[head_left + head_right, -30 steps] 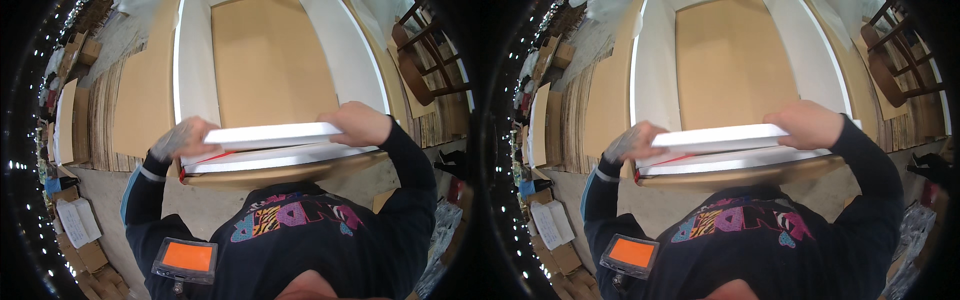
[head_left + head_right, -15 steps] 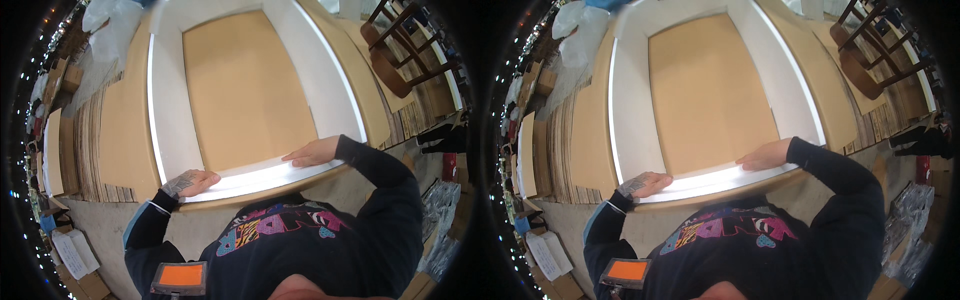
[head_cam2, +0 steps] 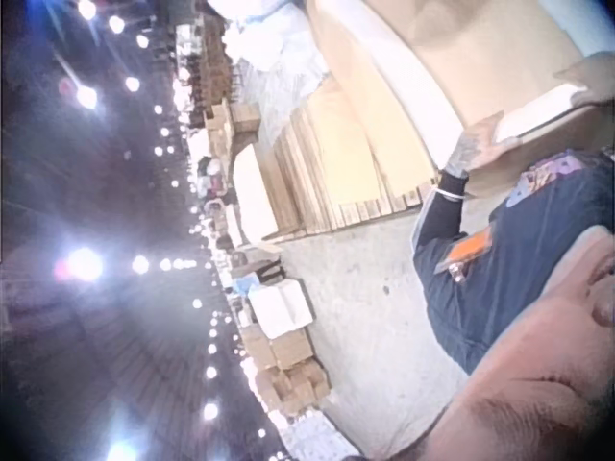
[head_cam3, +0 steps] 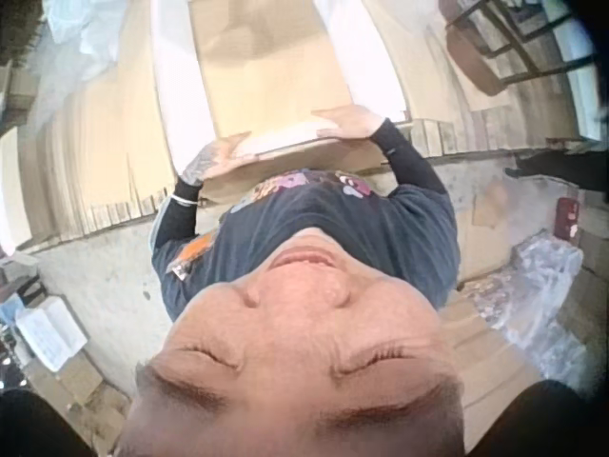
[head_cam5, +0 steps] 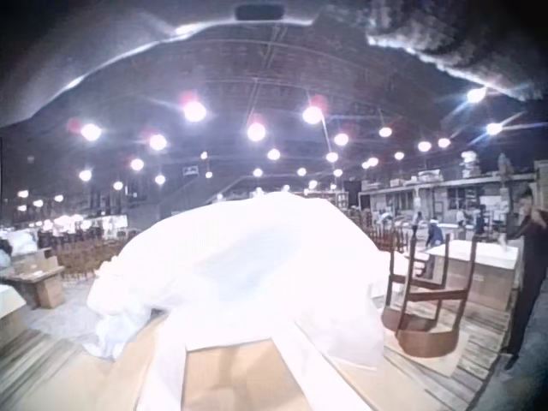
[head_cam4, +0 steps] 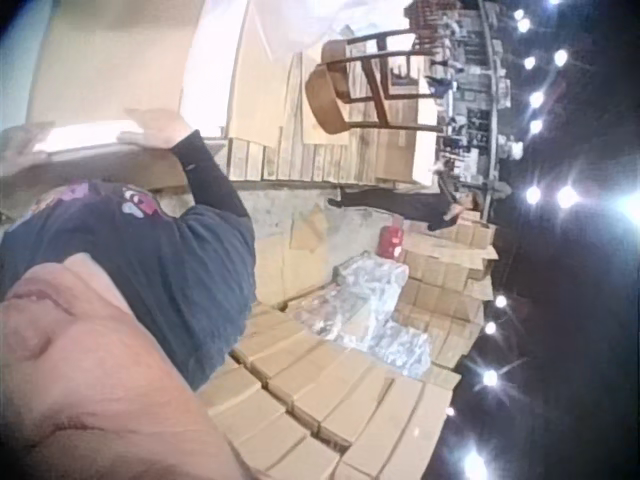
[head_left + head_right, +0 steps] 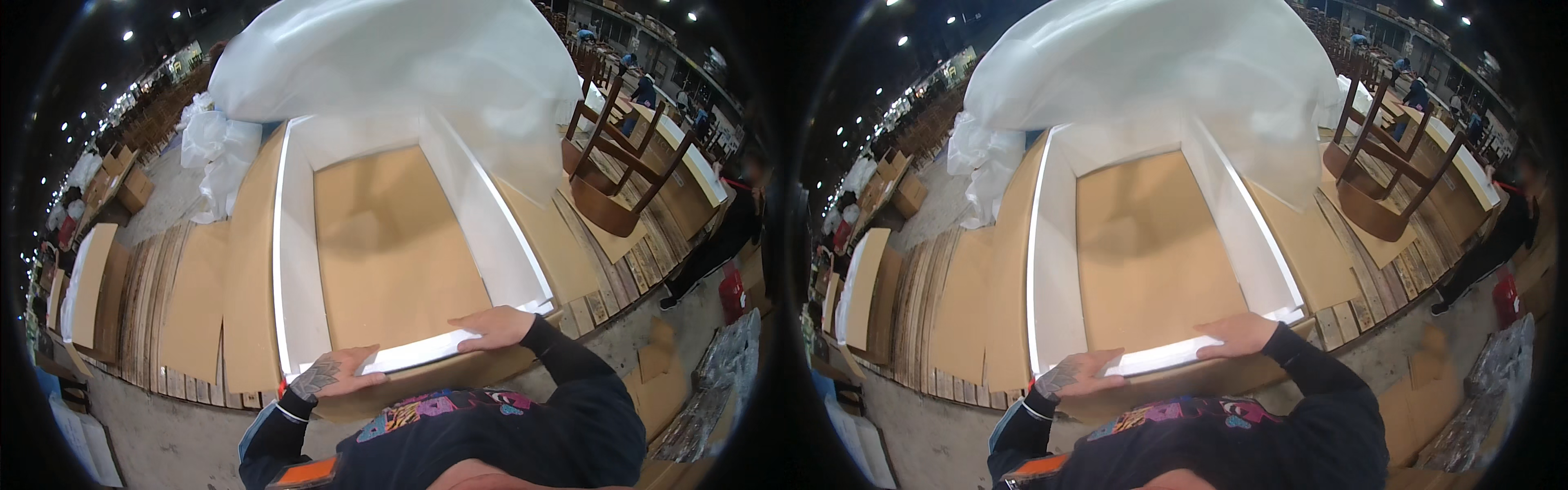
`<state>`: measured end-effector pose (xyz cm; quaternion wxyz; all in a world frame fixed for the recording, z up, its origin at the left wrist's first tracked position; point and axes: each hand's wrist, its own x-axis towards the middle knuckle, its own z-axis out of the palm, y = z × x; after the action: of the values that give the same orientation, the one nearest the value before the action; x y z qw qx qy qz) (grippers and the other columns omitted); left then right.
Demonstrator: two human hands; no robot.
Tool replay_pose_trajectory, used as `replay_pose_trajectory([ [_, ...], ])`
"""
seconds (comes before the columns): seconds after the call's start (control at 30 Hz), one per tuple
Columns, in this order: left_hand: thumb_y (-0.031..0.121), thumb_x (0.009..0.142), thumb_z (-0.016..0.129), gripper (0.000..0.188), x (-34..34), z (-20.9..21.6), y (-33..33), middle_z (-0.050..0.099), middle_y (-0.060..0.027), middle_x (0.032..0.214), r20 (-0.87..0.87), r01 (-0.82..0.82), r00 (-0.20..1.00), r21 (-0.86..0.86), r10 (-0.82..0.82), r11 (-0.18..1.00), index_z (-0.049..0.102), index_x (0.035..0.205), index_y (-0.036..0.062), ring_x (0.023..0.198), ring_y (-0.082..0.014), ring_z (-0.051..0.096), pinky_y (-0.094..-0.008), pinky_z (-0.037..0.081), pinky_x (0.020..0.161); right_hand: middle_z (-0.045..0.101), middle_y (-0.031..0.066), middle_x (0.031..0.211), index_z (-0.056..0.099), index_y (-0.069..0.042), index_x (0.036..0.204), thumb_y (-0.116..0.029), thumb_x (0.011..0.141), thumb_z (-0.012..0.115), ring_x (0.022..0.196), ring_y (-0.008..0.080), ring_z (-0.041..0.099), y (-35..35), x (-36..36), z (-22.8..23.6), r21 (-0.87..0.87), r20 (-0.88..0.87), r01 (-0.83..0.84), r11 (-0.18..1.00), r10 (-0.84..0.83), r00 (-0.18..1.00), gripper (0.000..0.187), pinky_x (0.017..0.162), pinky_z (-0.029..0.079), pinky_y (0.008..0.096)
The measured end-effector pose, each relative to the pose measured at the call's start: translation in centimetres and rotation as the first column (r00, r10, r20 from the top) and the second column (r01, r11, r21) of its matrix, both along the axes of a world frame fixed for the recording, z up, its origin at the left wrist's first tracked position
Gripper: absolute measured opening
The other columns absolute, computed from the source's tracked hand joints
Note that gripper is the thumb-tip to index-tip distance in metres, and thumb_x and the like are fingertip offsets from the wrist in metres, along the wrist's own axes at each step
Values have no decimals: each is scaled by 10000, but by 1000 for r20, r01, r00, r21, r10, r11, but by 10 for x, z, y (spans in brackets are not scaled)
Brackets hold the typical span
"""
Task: The person places a wooden chair frame into a large cardboard box, covers it with a white protective sheet, and adds a smaller cardboard box on top. The person repeats this packing sequence multiple times in a warehouse setting.
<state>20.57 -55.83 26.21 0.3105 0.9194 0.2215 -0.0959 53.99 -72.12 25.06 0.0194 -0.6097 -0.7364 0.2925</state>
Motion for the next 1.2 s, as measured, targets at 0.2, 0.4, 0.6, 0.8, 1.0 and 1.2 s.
replay_pose_trajectory([
  [0.2,761,791,611,935,6,-9,-27,643,-196,1259,34,-27,999,179,21,983,527,1409,64,1159,-348,625,-424,503,967,687,187,1168,617,-55,1306,-619,967,456,1037,369,660,-17,-16,-3,196,-4,112,974,-114,994,677,870,525,443],
  [0.4,663,765,711,851,6,-3,-31,665,-192,1236,82,-107,992,140,96,984,597,1350,56,1133,-349,642,-416,496,974,704,195,1079,664,-69,1222,-587,967,476,998,382,663,-19,-11,-2,243,-72,70,968,-54,996,608,855,519,451],
  [0.6,685,667,761,866,13,3,-38,697,-167,1202,5,-234,972,59,234,970,651,1305,109,1104,-325,668,-393,513,966,708,210,967,692,-55,1121,-598,960,472,937,393,666,-18,-9,-10,270,-82,45,962,-24,996,607,835,511,468],
  [0.8,663,640,795,882,14,-4,-33,703,-169,1185,-56,-273,961,-17,272,962,649,1304,102,1099,-320,672,-390,512,962,705,225,939,706,-36,1071,-596,951,484,913,399,669,-20,-7,-27,329,-93,81,941,-54,994,613,831,514,474],
  [1.0,506,700,831,926,6,-19,-21,601,-220,1332,106,-360,909,-289,404,887,509,1420,22,1271,-321,566,-398,435,1076,624,250,1184,535,-56,1363,-484,842,725,1091,402,616,-10,24,-18,534,-529,559,634,-265,806,701,939,499,474],
  [1.2,578,712,830,1275,34,-53,51,276,-300,1560,337,-730,573,-204,747,652,112,1552,-59,1461,-335,310,-400,294,1181,43,293,1616,45,-210,1605,-392,661,897,1461,497,169,53,151,14,791,-38,540,288,-858,512,1285,1080,392,556],
])
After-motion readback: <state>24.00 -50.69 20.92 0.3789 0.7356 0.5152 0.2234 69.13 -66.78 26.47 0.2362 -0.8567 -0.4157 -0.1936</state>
